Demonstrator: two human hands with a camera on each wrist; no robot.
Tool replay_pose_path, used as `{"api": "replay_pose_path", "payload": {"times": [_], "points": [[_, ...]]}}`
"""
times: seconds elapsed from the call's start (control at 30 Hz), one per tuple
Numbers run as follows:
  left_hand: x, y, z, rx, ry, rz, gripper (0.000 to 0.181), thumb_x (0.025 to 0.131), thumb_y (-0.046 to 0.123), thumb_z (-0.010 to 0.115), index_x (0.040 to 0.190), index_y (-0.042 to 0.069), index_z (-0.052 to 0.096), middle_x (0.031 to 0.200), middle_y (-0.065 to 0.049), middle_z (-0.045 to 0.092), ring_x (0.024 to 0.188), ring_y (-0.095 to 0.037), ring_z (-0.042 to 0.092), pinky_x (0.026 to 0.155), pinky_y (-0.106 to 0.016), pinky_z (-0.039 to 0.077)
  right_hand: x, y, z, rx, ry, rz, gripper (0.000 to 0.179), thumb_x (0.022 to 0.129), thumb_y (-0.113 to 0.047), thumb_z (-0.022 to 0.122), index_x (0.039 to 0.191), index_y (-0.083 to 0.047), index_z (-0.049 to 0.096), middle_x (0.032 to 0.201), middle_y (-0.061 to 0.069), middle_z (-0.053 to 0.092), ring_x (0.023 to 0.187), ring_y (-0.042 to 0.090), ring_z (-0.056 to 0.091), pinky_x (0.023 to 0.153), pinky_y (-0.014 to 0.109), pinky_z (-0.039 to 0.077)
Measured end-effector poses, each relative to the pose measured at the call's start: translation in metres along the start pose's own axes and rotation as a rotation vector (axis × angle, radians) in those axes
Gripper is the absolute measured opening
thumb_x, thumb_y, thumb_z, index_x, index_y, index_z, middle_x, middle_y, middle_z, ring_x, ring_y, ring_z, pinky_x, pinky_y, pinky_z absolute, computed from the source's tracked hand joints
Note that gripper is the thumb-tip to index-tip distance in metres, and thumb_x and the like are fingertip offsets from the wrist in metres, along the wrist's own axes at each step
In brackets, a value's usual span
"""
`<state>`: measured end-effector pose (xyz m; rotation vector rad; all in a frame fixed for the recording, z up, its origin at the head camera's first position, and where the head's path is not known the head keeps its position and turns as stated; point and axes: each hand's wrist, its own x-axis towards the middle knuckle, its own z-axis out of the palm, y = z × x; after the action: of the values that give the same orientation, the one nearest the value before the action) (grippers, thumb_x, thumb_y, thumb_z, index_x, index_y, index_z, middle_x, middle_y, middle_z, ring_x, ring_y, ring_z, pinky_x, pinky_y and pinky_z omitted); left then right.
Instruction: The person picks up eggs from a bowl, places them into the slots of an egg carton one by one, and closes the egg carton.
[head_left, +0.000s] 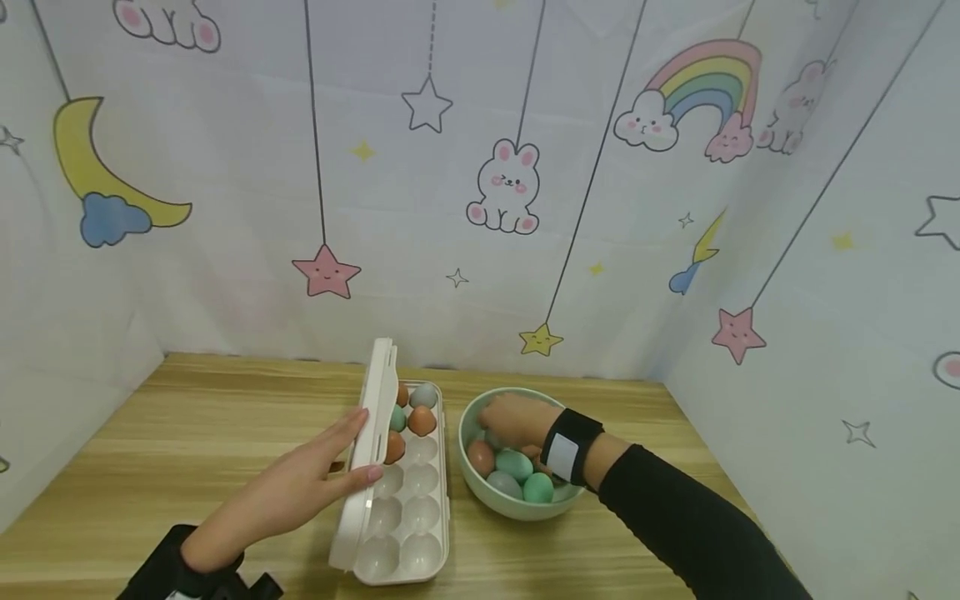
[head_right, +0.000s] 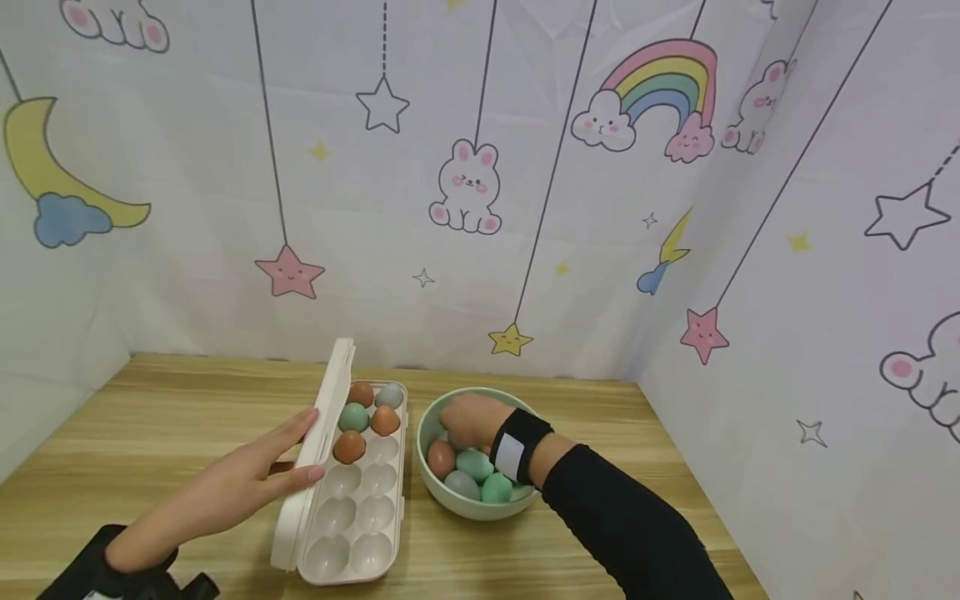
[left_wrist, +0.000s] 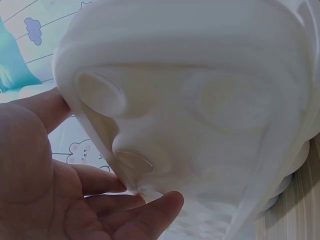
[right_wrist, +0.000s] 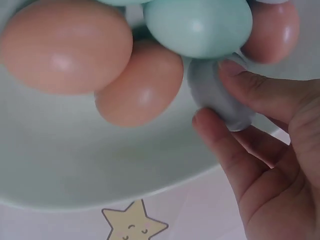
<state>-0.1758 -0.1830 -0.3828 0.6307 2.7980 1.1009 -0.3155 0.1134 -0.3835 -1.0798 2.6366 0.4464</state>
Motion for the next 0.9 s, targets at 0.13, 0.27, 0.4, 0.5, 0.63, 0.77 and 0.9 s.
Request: {"api": "replay_pose_path", "payload": {"times": [0.13,0.27,0.4,0.5,0.63,0.77,0.9], "points": [[0.001,0.000,0.001,0.004,0.005,0.007,0.088,0.090,0.060,0.052,0.151,0.008,0.019,0.156,-0.020,0.018,0.119,-0.034,0.049,0.092,-0.054,0.050,-0.007,0.005,-0.008,0.070,0.019,0.007,0.026,0.088,-0.006,0.061,0.112,-0.016,0.068,0.105,0.000,0.069,0.095,0.014,0.057,0.090,0.033,0.051],[0.001,0.000,0.001,0.013,0.013,0.013,0.087,0.090,0.060,0.052,0.151,0.008,0.019,0.156,-0.020,0.018,0.118,-0.034,0.050,0.091,-0.055,0.050,-0.012,0.009,-0.020,0.120,0.067,0.001,0.035,0.085,-0.008,0.066,0.120,-0.016,0.065,0.111,0.003,0.068,0.097,0.015,0.058,0.088,0.034,0.052],[0.002,0.000,0.001,0.011,0.007,0.013,0.087,0.090,0.059,0.052,0.151,0.008,0.019,0.156,-0.019,0.017,0.118,-0.033,0.050,0.091,-0.054,0.050,-0.014,0.010,-0.032,0.129,0.095,-0.001,0.040,0.083,-0.010,0.071,0.122,-0.015,0.063,0.114,0.003,0.068,0.098,0.015,0.058,0.087,0.032,0.053],[0.002,-0.001,0.001,0.001,0.004,0.011,0.087,0.090,0.060,0.052,0.151,0.008,0.018,0.157,-0.019,0.017,0.117,-0.033,0.050,0.090,-0.053,0.051,-0.014,0.009,-0.042,0.144,0.115,0.017,0.041,0.082,-0.012,0.072,0.121,-0.016,0.063,0.117,0.004,0.067,0.101,0.016,0.058,0.089,0.034,0.052],[0.002,-0.001,0.001,-0.002,0.004,0.007,0.087,0.090,0.060,0.052,0.152,0.009,0.018,0.157,-0.019,0.016,0.117,-0.033,0.051,0.089,-0.052,0.052,-0.013,0.003,-0.052,0.150,0.155,0.005,0.040,0.082,-0.013,0.073,0.121,-0.017,0.064,0.116,0.001,0.067,0.102,0.016,0.057,0.091,0.034,0.051],[0.002,-0.001,0.001,0.004,0.000,0.005,0.087,0.090,0.060,0.052,0.152,0.008,0.018,0.157,-0.019,0.016,0.117,-0.034,0.050,0.089,-0.052,0.052,-0.006,-0.007,-0.057,0.131,0.159,-0.024,0.041,0.082,-0.017,0.073,0.122,-0.019,0.064,0.115,0.000,0.067,0.097,0.013,0.057,0.086,0.032,0.052],[0.002,-0.001,0.001,0.005,-0.007,0.005,0.088,0.090,0.061,0.051,0.152,0.009,0.017,0.157,-0.019,0.016,0.119,-0.034,0.049,0.091,-0.053,0.051,0.004,-0.019,-0.058,0.085,0.169,-0.059,0.040,0.082,-0.022,0.074,0.121,-0.019,0.065,0.111,-0.001,0.069,0.089,0.010,0.057,0.079,0.029,0.053]]}}
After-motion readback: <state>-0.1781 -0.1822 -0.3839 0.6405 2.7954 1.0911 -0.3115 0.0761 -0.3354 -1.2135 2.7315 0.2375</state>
